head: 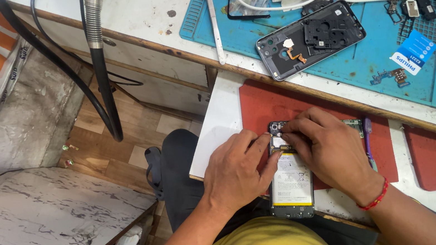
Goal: The person disassembles a smartphone, removing the motherboard and battery. They then use a heat gun to apply heat to the motherboard components and clean the board with a brush.
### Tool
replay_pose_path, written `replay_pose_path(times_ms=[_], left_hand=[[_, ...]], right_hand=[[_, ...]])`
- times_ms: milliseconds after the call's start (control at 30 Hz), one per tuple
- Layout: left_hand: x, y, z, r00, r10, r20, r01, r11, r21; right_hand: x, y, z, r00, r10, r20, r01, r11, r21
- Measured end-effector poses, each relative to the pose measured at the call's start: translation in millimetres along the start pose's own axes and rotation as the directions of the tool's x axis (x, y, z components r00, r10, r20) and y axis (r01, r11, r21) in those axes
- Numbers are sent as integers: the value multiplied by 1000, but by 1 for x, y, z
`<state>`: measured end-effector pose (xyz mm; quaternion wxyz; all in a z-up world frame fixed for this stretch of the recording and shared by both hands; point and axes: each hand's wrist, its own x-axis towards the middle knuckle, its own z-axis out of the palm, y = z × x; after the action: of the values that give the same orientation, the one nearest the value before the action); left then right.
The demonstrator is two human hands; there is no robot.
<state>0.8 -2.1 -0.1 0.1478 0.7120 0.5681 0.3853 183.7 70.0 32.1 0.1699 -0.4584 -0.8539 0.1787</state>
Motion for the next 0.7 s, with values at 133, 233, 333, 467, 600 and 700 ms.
replay_pose_path(times_ms=[133,233,333,467,600,700], left_hand=[[1,1,-1,1000,-11,18,12,1000,-11],[1,0,-2,1000,-8,7,8,999,-31],[1,0,-3,1000,-3,-1,3,999,-53],[0,0,-2,1000,8,0,-8,999,-46],[-3,-1,0,1000,25,15,-25,999,-28],[-4,-1,-1,998,51,-25,-51,999,-13]], right_hand=[[-1,-1,0,1000,1,-22,-1,1000,-28],[-6,-2,-1,996,-39,-75,36,999,-36],[-6,0,-1,982,-132,-133,124,990,-62],[-6,8,5,943,-276,-183,255,958,-133],[-10,15,7,943,-273,-188,250,959,-137],[-12,16,10,946,-261,-193,244,964,-108]])
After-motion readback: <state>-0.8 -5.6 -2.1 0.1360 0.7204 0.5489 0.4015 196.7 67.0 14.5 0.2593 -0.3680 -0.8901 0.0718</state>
